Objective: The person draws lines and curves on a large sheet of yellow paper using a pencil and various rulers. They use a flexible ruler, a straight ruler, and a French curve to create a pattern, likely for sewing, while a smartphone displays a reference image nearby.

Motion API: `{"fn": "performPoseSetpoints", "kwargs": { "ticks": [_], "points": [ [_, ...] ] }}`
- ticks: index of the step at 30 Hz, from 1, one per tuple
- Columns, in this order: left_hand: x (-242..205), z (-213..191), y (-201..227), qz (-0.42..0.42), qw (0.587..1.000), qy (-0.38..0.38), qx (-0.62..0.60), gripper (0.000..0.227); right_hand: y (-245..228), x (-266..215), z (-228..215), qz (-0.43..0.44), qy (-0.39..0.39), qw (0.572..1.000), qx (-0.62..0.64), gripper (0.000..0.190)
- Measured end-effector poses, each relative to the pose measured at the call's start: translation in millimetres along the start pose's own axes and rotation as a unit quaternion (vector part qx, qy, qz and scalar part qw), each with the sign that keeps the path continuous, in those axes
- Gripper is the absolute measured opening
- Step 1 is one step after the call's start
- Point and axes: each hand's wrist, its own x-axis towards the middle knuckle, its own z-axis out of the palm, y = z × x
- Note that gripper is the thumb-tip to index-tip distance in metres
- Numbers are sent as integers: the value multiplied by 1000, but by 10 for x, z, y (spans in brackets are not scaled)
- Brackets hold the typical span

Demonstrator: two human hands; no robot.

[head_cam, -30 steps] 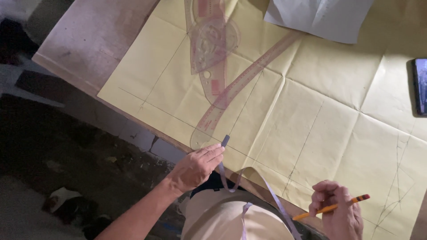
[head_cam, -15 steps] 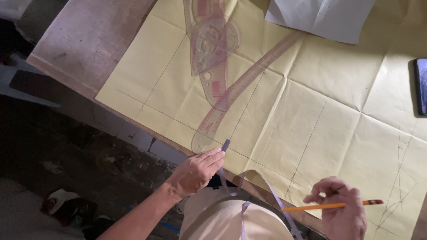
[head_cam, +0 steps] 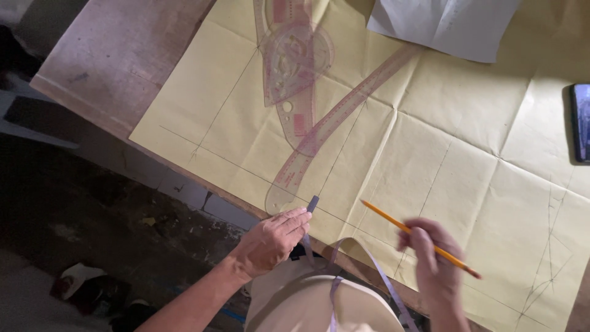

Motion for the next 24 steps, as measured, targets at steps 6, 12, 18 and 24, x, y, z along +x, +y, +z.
{"fn": "performPoseSetpoints", "kwargs": {
  "ticks": [6, 12, 18, 24],
  "points": [
    [41, -66, 15, -12, 1000, 7, 5, 34, 171, 210, 495, -31, -50, 990, -127, 10],
    [-43, 47, -24, -19, 1000, -3, -22, 38, 52, 293, 807, 32, -85, 990, -111, 22],
    [17, -54, 5, -11, 1000, 23, -12, 33, 46, 321, 860, 41, -78, 986, -140, 19],
    [44, -93, 15, -33, 999, -16, -34, 38, -90, 329, 856, -64, -149, 963, -214, 12]
  ]
}}
